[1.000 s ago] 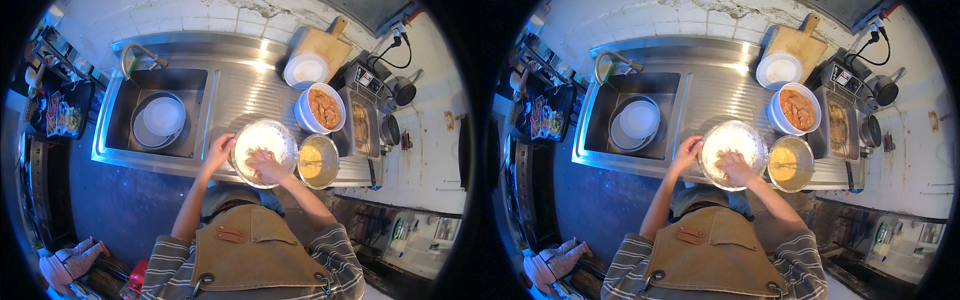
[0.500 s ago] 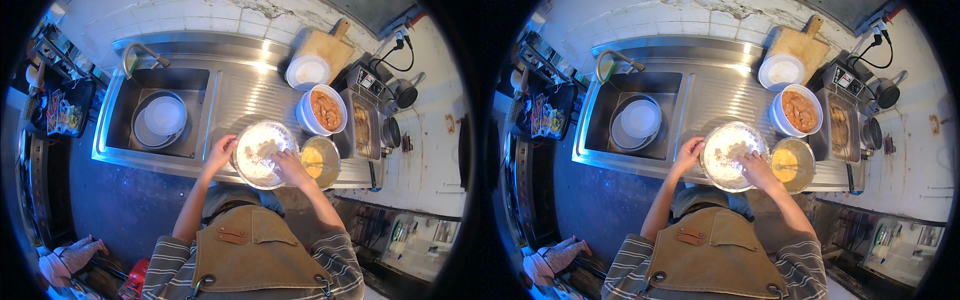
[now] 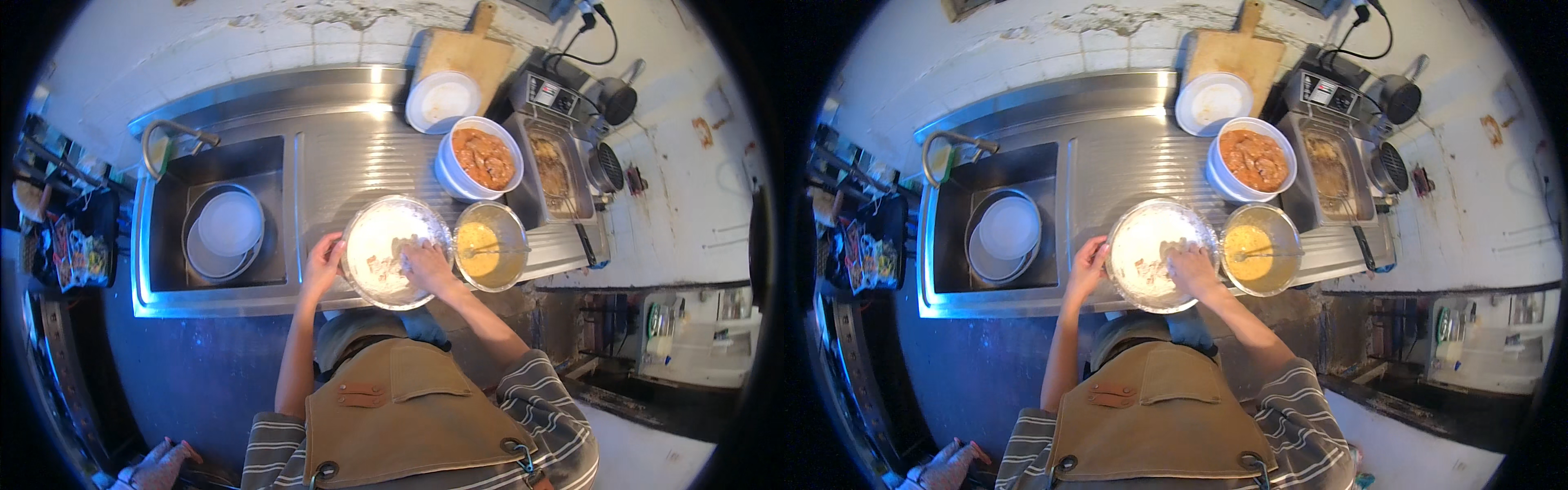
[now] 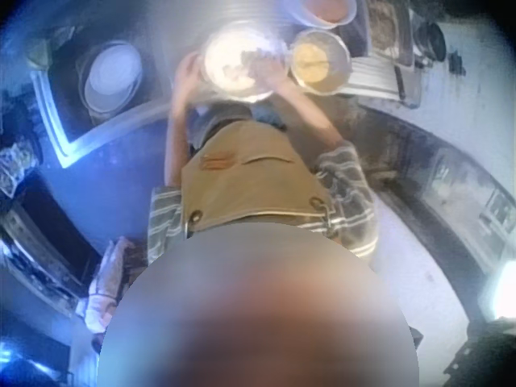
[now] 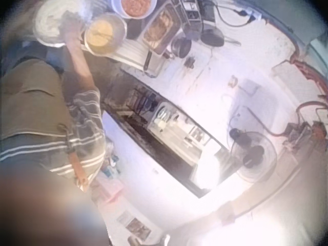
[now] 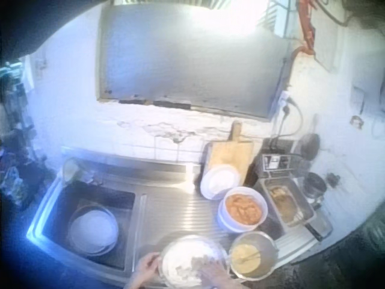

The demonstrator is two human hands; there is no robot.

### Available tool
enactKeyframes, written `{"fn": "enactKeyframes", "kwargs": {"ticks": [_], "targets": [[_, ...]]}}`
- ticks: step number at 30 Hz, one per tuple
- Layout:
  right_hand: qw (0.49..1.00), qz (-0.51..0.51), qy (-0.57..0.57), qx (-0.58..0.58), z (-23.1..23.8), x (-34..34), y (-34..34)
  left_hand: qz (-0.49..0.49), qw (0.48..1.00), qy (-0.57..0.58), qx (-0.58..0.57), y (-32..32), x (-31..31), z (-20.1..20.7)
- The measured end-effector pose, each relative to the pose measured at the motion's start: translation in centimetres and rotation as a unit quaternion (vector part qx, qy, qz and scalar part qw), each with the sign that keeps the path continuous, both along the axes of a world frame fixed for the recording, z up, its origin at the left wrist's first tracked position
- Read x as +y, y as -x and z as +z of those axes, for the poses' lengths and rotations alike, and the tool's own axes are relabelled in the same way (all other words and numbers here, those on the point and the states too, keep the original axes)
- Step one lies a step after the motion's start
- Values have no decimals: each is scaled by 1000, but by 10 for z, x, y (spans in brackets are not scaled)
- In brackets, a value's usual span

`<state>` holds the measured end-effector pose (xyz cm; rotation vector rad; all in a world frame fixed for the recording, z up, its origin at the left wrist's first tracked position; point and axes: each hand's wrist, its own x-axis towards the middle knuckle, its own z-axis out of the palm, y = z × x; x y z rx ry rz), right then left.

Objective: The person prepares chicken pieces for frying by coating them in a three-step breading process. They take raw chicken from a container, roll it in flour, dip it into an egg wash, and then coat it in breadcrumbs before placing it into a deep fryer.

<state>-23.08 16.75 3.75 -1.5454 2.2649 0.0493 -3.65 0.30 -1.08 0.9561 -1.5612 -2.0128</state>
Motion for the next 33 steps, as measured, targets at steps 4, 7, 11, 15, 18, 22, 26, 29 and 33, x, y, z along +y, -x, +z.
{"fn": "enactKeyframes", "kwargs": {"ticks": [4,7,11,15,18,22,26,29,33], "targets": [[996,-43,45,-69,19,-3,0,-28,999,4,-14,2,-3,1],[995,-21,77,-57,35,1,5,-18,1000,9,-5,5,-2,4],[986,-20,154,-61,89,18,19,-24,1000,-2,3,2,-3,5],[971,-45,234,12,138,46,50,-34,999,7,-18,3,-2,7],[965,-96,236,59,170,62,69,-32,998,10,-44,1,-2,10],[959,-171,215,67,159,78,99,-32,999,10,-39,1,-2,11],[956,-200,206,57,109,83,121,-32,999,4,-25,6,-2,12],[953,-212,214,15,61,91,144,-42,999,5,-27,4,-5,8],[953,-207,182,128,37,101,150,-48,998,18,-39,3,-4,13]]}}
